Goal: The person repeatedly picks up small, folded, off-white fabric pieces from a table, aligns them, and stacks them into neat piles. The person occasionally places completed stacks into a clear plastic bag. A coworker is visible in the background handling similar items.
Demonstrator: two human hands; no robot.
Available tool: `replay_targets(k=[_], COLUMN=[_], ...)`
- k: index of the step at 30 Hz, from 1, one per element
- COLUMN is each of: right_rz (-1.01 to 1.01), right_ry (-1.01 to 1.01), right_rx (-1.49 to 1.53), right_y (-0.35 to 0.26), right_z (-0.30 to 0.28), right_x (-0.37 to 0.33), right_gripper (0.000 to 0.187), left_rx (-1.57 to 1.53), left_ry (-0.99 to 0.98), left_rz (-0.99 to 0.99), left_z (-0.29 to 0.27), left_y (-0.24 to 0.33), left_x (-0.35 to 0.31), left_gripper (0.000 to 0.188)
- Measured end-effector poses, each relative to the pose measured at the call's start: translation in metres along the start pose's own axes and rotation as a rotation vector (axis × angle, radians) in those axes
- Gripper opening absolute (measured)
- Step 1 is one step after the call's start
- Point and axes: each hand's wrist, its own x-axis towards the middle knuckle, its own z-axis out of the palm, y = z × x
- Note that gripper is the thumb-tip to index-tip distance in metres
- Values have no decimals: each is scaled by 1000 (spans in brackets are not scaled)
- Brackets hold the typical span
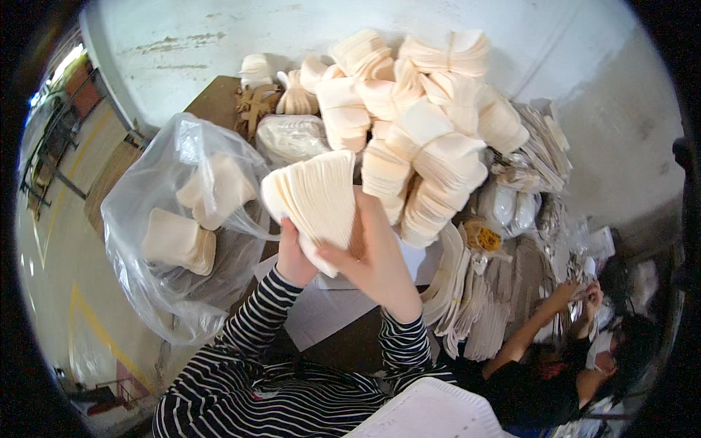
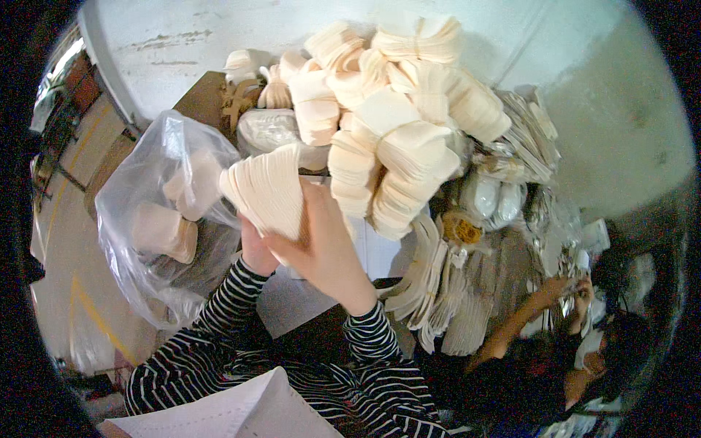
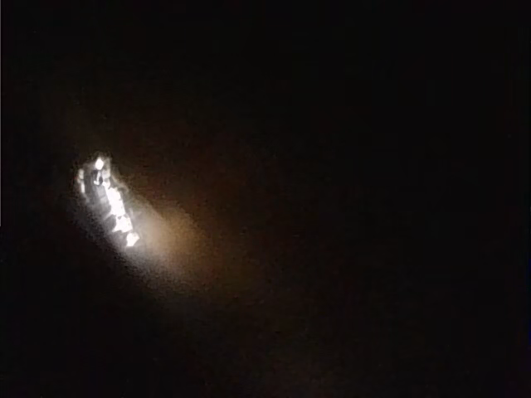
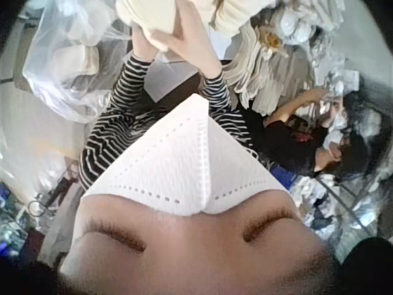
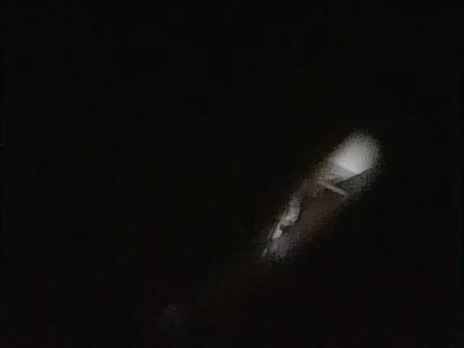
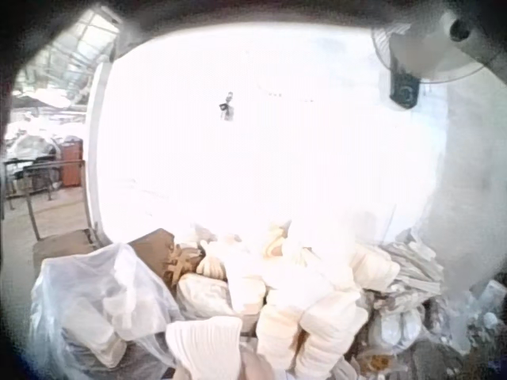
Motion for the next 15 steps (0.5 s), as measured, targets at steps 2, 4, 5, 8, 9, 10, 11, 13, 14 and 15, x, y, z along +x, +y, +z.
replay_targets(k=[2, 4, 5, 8, 9, 10, 11, 13, 14, 15], right_rz=[64, 200, 256, 292, 298, 304, 316, 327, 350, 373], right_ry=[-5, 74, 119, 155, 166, 176, 185, 186, 169, 151], right_rx=[189, 313, 355, 340, 309, 279, 246, 258, 303, 349], right_y=[9, 25, 34, 47, 52, 57, 61, 65, 61, 58], right_z=[-3, 1, 1, 7, 10, 14, 17, 23, 26, 29], right_x=[5, 8, 9, 11, 11, 12, 10, 8, 9, 10], right_gripper=[58, 47, 45, 39, 38, 38, 37, 33, 33, 32], left_rx=[-79, -122, -62, -575, -446, -307, -172, -632, -522, -411], left_ry=[22, 93, 184, -114, -42, 28, 93, -11, 35, 81], left_rz=[-65, -105, -159, -142, -117, -105, -103, -231, -214, -198], left_z=[-2, -24, -26, -59, -60, -60, -60, -71, -77, -83], left_y=[10, 2, 1, -15, -16, -15, -15, -13, -11, -12], left_x=[11, 19, 24, 29, 25, 22, 20, 19, 18, 17], left_gripper=[87, 79, 78, 62, 59, 55, 52, 50, 51, 51])
